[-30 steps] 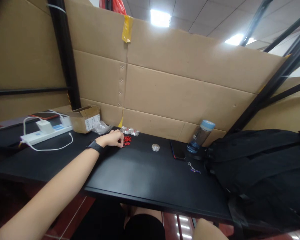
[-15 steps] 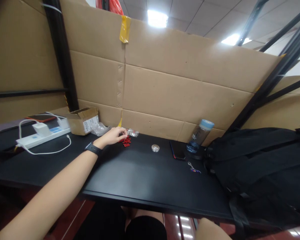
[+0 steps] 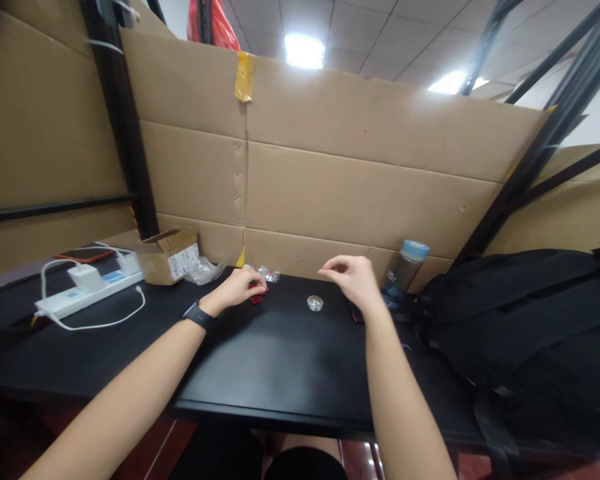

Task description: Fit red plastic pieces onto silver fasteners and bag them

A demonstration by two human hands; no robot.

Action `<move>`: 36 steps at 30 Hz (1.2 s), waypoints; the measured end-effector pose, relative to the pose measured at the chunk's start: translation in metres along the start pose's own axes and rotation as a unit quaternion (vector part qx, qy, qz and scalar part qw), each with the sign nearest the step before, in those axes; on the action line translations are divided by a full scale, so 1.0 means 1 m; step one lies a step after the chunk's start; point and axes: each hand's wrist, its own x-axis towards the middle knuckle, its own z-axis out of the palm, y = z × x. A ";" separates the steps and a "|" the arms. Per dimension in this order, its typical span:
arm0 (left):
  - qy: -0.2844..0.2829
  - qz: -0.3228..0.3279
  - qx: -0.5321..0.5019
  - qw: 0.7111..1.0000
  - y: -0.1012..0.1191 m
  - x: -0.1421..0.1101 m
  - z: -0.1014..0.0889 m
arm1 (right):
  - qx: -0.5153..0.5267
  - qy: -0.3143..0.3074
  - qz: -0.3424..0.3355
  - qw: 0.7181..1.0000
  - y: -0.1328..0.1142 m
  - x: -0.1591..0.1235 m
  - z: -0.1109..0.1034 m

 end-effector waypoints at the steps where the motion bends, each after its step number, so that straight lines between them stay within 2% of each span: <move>1: 0.000 0.000 0.004 1.000 0.001 0.000 0.002 | 0.001 -0.055 0.018 0.998 0.008 -0.001 0.006; 3: -0.002 -0.002 0.011 1.000 0.003 0.001 0.007 | 0.001 -0.148 0.056 0.987 0.025 -0.006 0.022; 6: -0.005 -0.006 0.016 1.000 0.006 0.001 0.015 | -0.021 -0.244 0.090 0.965 0.050 -0.020 0.044; 9: -0.011 -0.008 0.012 1.000 0.012 0.001 0.023 | -0.039 -0.280 0.097 0.954 0.065 -0.032 0.054; 13: -0.014 -0.006 0.006 1.000 0.022 0.001 0.032 | -0.033 -0.273 0.102 0.956 0.071 -0.036 0.054; 16: -0.014 -0.002 0.005 1.000 0.028 0.000 0.034 | -0.021 -0.245 0.112 0.963 0.072 -0.036 0.056; 23: -0.020 0.005 0.009 1.000 0.029 0.000 0.036 | -0.032 -0.232 0.074 0.969 0.073 -0.038 0.063; 31: 0.014 -0.005 -0.006 1.000 0.029 0.002 0.044 | -0.051 -0.217 0.072 0.972 0.073 -0.039 0.064; 36: 0.027 -0.008 -0.011 1.000 0.032 0.003 0.046 | -0.028 -0.167 0.061 0.984 0.066 -0.038 0.063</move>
